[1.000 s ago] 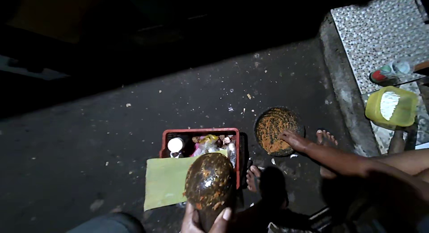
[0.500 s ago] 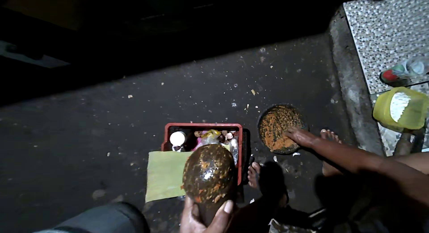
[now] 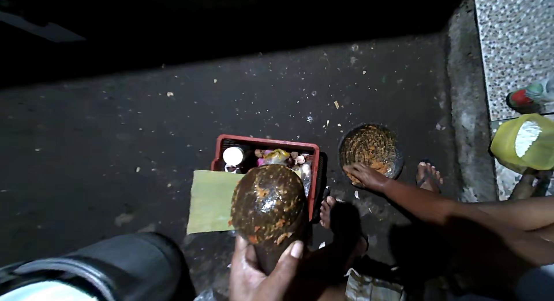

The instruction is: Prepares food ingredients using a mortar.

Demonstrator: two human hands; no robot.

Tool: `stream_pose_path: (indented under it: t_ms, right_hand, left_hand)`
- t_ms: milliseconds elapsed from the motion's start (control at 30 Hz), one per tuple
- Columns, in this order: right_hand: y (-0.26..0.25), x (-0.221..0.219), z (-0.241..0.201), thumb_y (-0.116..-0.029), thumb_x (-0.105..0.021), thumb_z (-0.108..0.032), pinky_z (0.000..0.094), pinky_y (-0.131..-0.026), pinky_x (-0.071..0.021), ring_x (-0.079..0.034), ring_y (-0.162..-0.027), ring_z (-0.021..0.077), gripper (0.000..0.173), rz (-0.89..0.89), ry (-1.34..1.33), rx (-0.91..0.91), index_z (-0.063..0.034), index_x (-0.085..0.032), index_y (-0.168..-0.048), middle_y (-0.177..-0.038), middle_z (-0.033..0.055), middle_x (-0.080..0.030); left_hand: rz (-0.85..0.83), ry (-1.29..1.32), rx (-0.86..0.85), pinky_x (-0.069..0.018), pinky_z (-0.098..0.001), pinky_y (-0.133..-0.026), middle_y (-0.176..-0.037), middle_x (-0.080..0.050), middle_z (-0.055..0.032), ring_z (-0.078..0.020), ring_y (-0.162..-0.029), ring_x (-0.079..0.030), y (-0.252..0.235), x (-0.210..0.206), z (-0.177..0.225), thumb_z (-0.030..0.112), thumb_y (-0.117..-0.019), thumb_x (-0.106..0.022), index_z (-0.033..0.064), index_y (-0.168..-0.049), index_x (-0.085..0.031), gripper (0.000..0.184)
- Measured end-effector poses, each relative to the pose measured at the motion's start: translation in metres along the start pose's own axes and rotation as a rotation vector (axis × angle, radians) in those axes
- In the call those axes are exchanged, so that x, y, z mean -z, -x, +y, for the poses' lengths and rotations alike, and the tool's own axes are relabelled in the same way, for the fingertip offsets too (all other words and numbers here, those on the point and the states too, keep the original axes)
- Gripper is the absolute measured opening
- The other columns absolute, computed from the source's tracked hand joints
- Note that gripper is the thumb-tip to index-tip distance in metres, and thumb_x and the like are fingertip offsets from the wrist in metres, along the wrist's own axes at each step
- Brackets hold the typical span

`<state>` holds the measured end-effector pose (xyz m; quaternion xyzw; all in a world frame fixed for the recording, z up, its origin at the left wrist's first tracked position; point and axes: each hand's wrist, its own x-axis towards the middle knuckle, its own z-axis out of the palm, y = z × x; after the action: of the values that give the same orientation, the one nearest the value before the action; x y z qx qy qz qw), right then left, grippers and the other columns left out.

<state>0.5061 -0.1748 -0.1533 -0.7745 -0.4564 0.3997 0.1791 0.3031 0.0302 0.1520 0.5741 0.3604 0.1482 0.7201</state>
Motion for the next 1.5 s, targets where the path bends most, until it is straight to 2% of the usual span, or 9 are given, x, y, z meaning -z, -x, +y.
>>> stream_pose_path:
  t_ms: [133,333,533,700,900,1067,1167,1333,1500]
  right_hand:
    - [0.003,0.023,0.006,-0.1021,-0.048,0.0,0.0491,-0.114,-0.0441,-0.056,-0.134,0.0354,0.039,-0.04,0.084,0.083,-0.0065,-0.063,-0.137,-0.137,0.0182,-0.063]
    - [-0.016,-0.007,-0.012,-0.1086,-0.05,-0.032,0.0466,-0.118,-0.04,-0.049,-0.141,0.034,0.043,0.03,-0.014,0.019,-0.0019,-0.061,-0.137,-0.145,0.0192,-0.057]
    - [0.033,0.005,0.01,-0.1106,-0.041,-0.016,0.0529,-0.116,-0.0399,-0.052,-0.136,0.0424,0.035,-0.13,0.202,0.032,0.0064,-0.06,-0.129,-0.138,0.0265,-0.059]
    - [0.019,0.046,0.024,-0.1046,-0.056,-0.021,0.051,-0.112,-0.0453,-0.057,-0.13,0.0356,0.026,0.075,0.182,-0.027,-0.0083,-0.072,-0.122,-0.13,0.017,-0.065]
    - [-0.021,0.052,0.018,-0.1076,-0.051,-0.017,0.0533,-0.118,-0.0396,-0.043,-0.146,0.0369,0.046,0.139,0.179,-0.139,-0.0121,-0.049,-0.153,-0.153,0.0173,-0.049]
    - [0.039,0.03,0.035,-0.1122,-0.039,-0.029,0.0543,-0.115,-0.0403,-0.054,-0.136,0.0401,0.044,-0.204,0.185,0.076,-0.0007,-0.061,-0.137,-0.141,0.0225,-0.059]
    - [0.024,0.058,0.026,-0.1116,-0.042,-0.031,0.0556,-0.114,-0.0421,-0.057,-0.132,0.0395,0.044,-0.125,0.122,-0.042,-0.0003,-0.066,-0.13,-0.136,0.0226,-0.063]
    - [-0.024,0.076,0.03,-0.1079,-0.049,-0.012,0.0529,-0.116,-0.0422,-0.049,-0.141,0.0366,0.038,0.157,0.141,-0.14,-0.005,-0.057,-0.144,-0.149,0.0169,-0.053]
    - [0.041,0.048,0.048,-0.102,-0.05,0.0,0.0519,-0.117,-0.0414,-0.051,-0.139,0.0368,0.042,-0.092,0.183,-0.106,-0.0048,-0.059,-0.142,-0.146,0.0194,-0.056]
  left_hand:
    - [0.014,0.014,-0.019,-0.0643,-0.0285,-0.072,-0.11,-0.069,0.0077,-0.0083,-0.088,-0.072,0.0,0.001,-0.001,0.004,-0.086,-0.069,0.0036,-0.135,-0.034,0.061]
    - [0.049,0.008,-0.02,-0.0645,-0.0299,-0.076,-0.11,-0.068,0.0048,-0.0099,-0.09,-0.072,0.004,-0.001,0.002,0.009,-0.086,-0.071,0.0007,-0.137,-0.033,0.064]
    - [0.06,0.041,-0.006,-0.0649,-0.0306,-0.073,-0.111,-0.068,0.0023,-0.0122,-0.088,-0.072,0.003,-0.003,-0.001,0.005,-0.0854,-0.069,0.0004,-0.139,-0.031,0.066]
    - [0.034,0.04,-0.015,-0.0643,-0.0292,-0.073,-0.109,-0.069,0.004,-0.0108,-0.088,-0.072,0.003,-0.004,-0.001,0.005,-0.0865,-0.069,0.003,-0.136,-0.034,0.06]
    - [0.035,0.036,-0.004,-0.0647,-0.0302,-0.068,-0.105,-0.069,0.0006,-0.0131,-0.081,-0.073,-0.001,-0.01,0.0,0.005,-0.0863,-0.067,0.0013,-0.135,-0.034,0.059]
    - [0.025,0.039,-0.008,-0.0646,-0.0292,-0.071,-0.108,-0.069,0.0033,-0.011,-0.085,-0.072,-0.002,-0.01,-0.002,0.005,-0.0866,-0.068,0.0025,-0.136,-0.033,0.06]
    - [0.023,0.022,-0.011,-0.0647,-0.0295,-0.069,-0.107,-0.069,0.0036,-0.0114,-0.083,-0.073,-0.005,-0.013,-0.002,0.005,-0.0876,-0.067,0.0029,-0.135,-0.034,0.058]
    - [0.03,0.016,0.013,-0.0644,-0.0306,-0.07,-0.104,-0.069,0.0008,-0.0125,-0.083,-0.072,-0.006,-0.019,0.0,0.006,-0.0867,-0.066,0.0014,-0.134,-0.036,0.056]
    - [0.005,0.038,-0.007,-0.0645,-0.031,-0.069,-0.104,-0.069,0.001,-0.013,-0.081,-0.072,-0.009,-0.019,-0.003,0.007,-0.0868,-0.067,0.0022,-0.134,-0.035,0.057]
